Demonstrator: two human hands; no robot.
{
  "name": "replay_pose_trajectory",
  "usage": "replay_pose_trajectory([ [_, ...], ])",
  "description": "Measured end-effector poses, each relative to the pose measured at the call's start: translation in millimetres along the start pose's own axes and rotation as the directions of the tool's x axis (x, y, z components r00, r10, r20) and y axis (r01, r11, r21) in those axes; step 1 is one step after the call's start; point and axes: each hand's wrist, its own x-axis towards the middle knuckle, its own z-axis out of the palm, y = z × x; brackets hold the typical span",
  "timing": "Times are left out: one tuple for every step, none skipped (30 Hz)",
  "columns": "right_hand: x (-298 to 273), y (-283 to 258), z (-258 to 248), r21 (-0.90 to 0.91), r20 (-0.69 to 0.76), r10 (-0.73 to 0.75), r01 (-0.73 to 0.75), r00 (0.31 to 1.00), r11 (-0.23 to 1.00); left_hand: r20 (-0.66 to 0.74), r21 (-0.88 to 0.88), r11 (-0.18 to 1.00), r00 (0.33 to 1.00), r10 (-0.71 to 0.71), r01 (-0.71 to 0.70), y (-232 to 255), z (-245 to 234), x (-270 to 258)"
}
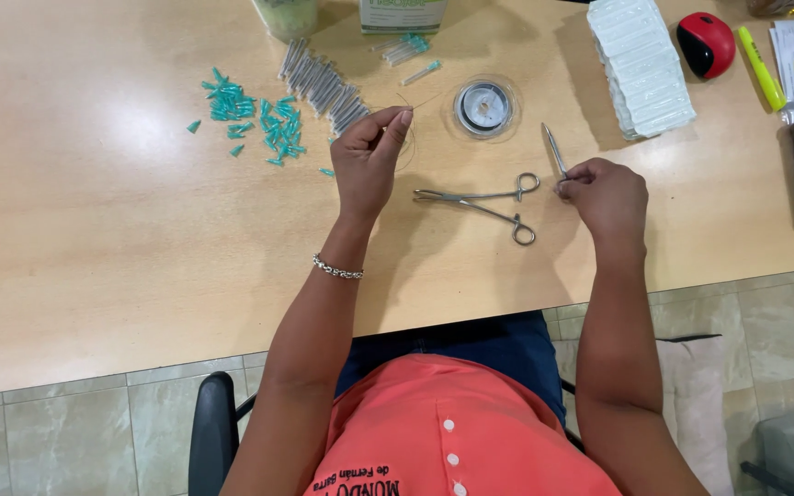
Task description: The person threads a thin wire through a small teal plastic cap and secures it using metal forceps. They repeat this process with additional caps, handling the wire and caps by hand while using the forceps to tighten the connection.
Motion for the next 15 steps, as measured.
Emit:
replay_pose_trajectory([
  [1, 2, 2, 0.001, 0.000, 0.000, 0.000, 1.000, 1.000, 0.000, 0.000, 1.000, 1.000, 0.001, -0.001, 5, -1, 0],
  [2, 3, 4, -0.082, -0.033, -0.035, 0.032, 0.999, 0.996, -0.016, 0.046, 0.998, 0.999, 0.051, -0.050, 10, -1, 1],
  [4, 5, 6, -0.165, -0.063, -0.072, 0.061, 0.995, 0.984, -0.030, 0.092, 0.991, 0.994, 0.101, -0.098, 15, 0, 1],
  [-1, -11, 4, -0.166, -0.065, -0.075, 0.063, 0.995, 0.984, -0.032, 0.091, 0.991, 0.994, 0.104, -0.100, 14, 0, 1],
  [-6, -28, 3, 0.048, -0.170, -0.166, 0.177, 0.971, 0.983, -0.020, 0.195, 0.962, 0.979, 0.201, -0.193, 12, 1, 0],
  [-13, -43, 2, 0.245, -0.285, -0.228, 0.300, 0.931, 0.922, 0.002, 0.298, 0.914, 0.957, 0.289, -0.276, 11, 1, -2],
  [-27, -72, -4, 0.244, -0.282, -0.230, 0.301, 0.932, 0.922, -0.001, 0.300, 0.914, 0.958, 0.287, -0.273, 11, 2, -5],
  [-40, -102, -10, 0.490, -0.187, -0.180, 0.251, 0.966, 0.835, 0.061, 0.410, 0.820, 0.909, 0.413, -0.400, 11, 3, -6],
  [-54, -132, -16, 0.699, -0.078, -0.157, 0.166, 0.985, 0.695, 0.137, 0.504, 0.695, 0.842, 0.521, -0.513, 11, 4, -6],
  [-57, -145, -13, 0.701, -0.078, -0.157, 0.166, 0.985, 0.694, 0.139, 0.504, 0.694, 0.842, 0.522, -0.514, 8, 4, -8],
  [-59, -158, -11, 0.823, -0.058, -0.190, 0.155, 0.980, 0.547, 0.194, 0.525, 0.638, 0.809, 0.555, -0.564, 5, 4, -10],
  [-61, -172, -8, 0.915, -0.048, -0.229, 0.135, 0.972, 0.381, 0.247, 0.541, 0.577, 0.771, 0.586, -0.612, 1, 3, -11],
  [-55, -174, -3, 0.915, -0.050, -0.233, 0.138, 0.971, 0.379, 0.246, 0.543, 0.574, 0.769, 0.589, -0.613, 3, 3, -10],
  [-49, -176, 3, 0.923, -0.074, -0.245, 0.159, 0.967, 0.350, 0.279, 0.555, 0.540, 0.754, 0.595, -0.632, 5, 3, -10],
  [-43, -179, 8, 0.930, -0.097, -0.256, 0.180, 0.962, 0.321, 0.311, 0.566, 0.506, 0.737, 0.600, -0.650, 7, 2, -10],
])
